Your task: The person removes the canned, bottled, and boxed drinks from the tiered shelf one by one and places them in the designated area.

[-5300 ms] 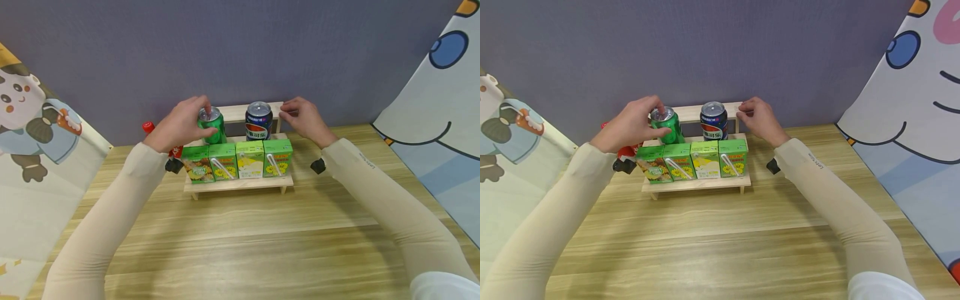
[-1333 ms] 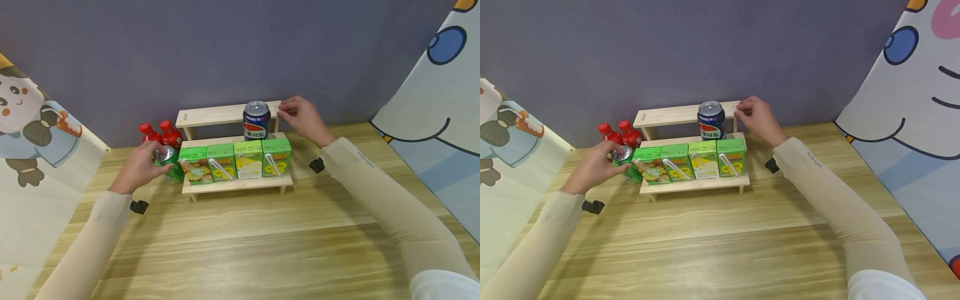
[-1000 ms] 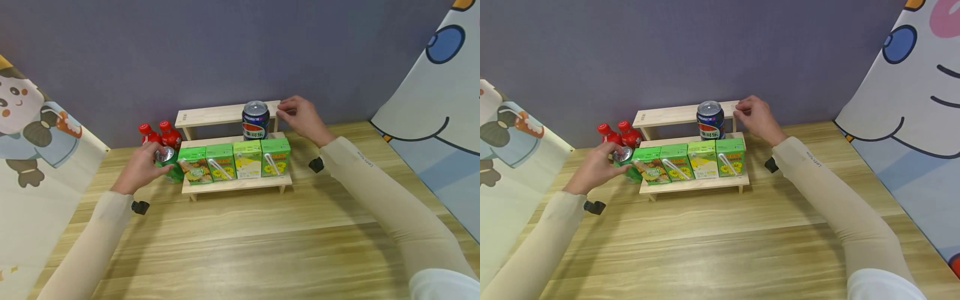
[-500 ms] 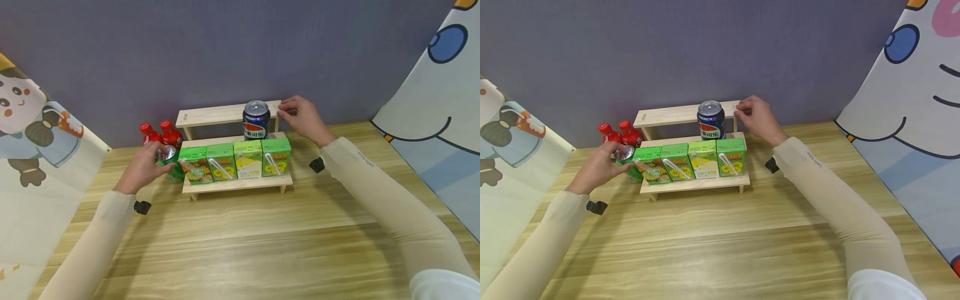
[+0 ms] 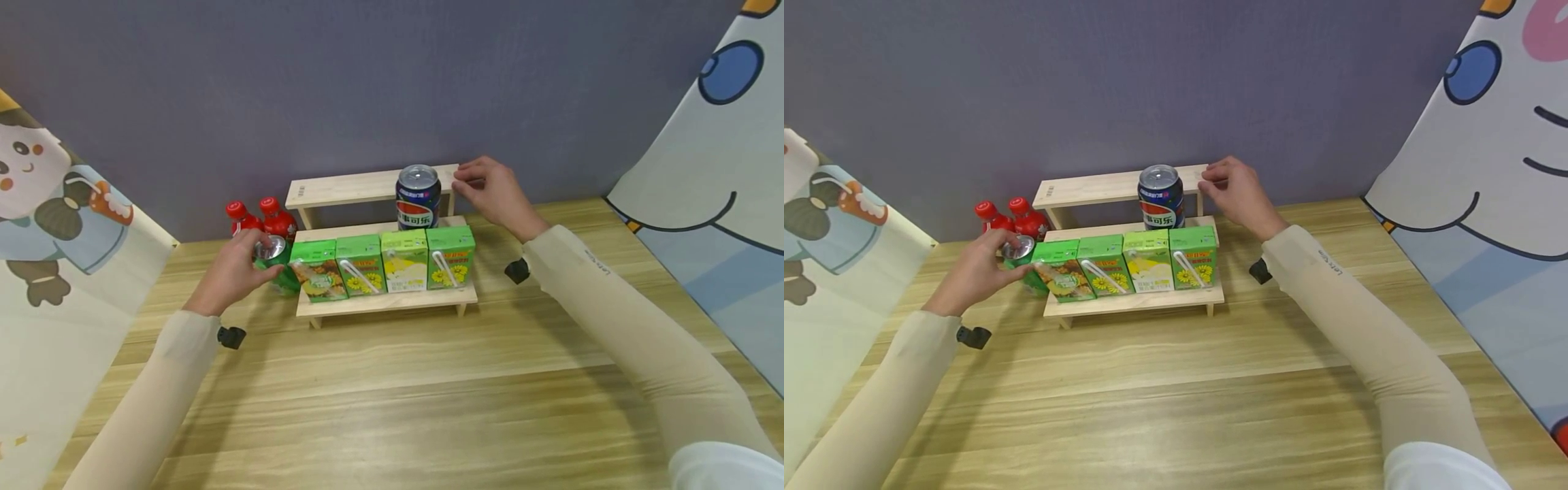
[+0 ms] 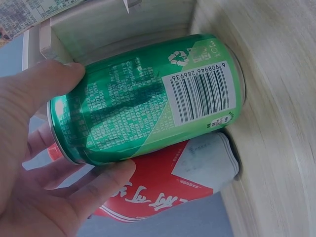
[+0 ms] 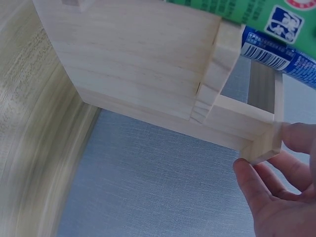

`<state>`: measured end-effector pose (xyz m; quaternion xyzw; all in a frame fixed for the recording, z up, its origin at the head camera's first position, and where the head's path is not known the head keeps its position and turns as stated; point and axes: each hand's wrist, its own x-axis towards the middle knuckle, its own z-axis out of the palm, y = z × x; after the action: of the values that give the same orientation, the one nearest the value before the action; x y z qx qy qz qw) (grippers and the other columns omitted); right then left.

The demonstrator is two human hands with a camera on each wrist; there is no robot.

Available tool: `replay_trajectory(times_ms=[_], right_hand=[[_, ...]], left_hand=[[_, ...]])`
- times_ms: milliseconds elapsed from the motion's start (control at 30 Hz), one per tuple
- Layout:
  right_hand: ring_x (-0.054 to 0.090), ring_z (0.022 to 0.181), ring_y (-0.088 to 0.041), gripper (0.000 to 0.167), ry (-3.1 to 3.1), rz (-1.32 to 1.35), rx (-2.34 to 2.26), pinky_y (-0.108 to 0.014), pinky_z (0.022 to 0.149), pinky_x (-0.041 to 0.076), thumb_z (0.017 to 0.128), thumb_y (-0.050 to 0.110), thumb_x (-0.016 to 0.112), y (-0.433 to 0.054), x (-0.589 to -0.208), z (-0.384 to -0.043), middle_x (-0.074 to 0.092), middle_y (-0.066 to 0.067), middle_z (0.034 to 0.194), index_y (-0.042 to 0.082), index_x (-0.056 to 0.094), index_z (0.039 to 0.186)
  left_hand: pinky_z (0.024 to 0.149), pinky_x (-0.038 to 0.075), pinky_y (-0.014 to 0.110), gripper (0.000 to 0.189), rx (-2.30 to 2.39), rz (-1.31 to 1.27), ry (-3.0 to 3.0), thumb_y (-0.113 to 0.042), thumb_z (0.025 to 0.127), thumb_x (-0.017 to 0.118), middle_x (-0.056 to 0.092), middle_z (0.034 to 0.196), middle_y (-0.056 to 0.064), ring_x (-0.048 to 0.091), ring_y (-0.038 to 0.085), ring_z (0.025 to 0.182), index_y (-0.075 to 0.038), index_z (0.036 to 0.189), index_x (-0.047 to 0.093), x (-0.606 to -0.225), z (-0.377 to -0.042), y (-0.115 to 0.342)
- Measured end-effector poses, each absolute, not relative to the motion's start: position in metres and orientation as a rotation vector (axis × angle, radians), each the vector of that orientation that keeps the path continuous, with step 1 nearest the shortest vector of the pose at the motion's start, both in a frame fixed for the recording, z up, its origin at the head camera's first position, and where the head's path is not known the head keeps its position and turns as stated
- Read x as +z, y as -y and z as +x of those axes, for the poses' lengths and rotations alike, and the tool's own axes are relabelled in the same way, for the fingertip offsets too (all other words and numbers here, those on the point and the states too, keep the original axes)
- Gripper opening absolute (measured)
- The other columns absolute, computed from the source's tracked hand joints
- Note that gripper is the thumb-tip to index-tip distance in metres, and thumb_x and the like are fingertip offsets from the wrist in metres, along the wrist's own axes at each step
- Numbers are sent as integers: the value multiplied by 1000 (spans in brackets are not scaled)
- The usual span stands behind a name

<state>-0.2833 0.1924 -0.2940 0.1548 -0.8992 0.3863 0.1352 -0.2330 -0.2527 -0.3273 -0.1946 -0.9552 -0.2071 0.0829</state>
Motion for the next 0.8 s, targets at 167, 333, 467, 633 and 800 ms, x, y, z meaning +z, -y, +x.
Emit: replay_trajectory(times_ms=[167, 333, 467, 633, 800], right_hand=[[54, 108, -25, 31, 2604, 439, 1118, -33, 92, 46, 93, 20, 61, -192, -294, -283, 54, -11, 121, -1, 64, 116], [54, 108, -25, 32, 2604, 443, 1122, -34, 92, 45, 93, 20, 61, -192, -294, -283, 54, -11, 122, -1, 64, 117], [54, 108, -25, 31, 2604, 448, 1121, -34, 92, 46, 93, 20, 61, -193, -294, -283, 54, -11, 121, -1, 64, 116], [55, 107, -25, 32, 2608, 444, 1119, -35, 92, 46, 93, 20, 61, -193, -294, -282, 54, -10, 120, 0, 65, 116], [57, 106, -25, 32, 2610, 441, 1121, -35, 91, 46, 93, 20, 61, -192, -293, -282, 55, -11, 119, -1, 64, 117]], left_hand=[[71, 45, 43, 43, -619, -549, 2872, -11, 76, 79, 53, 102, 13, 50, 29, 84, -2, 107, 51, -327, -233, 253], [71, 46, 43, 44, -624, -553, 2864, -11, 75, 79, 54, 103, 13, 51, 29, 85, -1, 107, 51, -329, -232, 253], [74, 46, 45, 43, -617, -580, 2839, -12, 75, 79, 53, 108, 14, 52, 30, 87, -1, 107, 52, -330, -231, 254], [89, 42, 53, 42, -620, -610, 2794, -13, 78, 77, 50, 120, 17, 50, 36, 105, 1, 110, 53, -327, -226, 254], [86, 43, 50, 35, -620, -608, 2704, -11, 81, 72, 49, 118, 18, 48, 34, 102, 3, 108, 56, -319, -222, 251]])
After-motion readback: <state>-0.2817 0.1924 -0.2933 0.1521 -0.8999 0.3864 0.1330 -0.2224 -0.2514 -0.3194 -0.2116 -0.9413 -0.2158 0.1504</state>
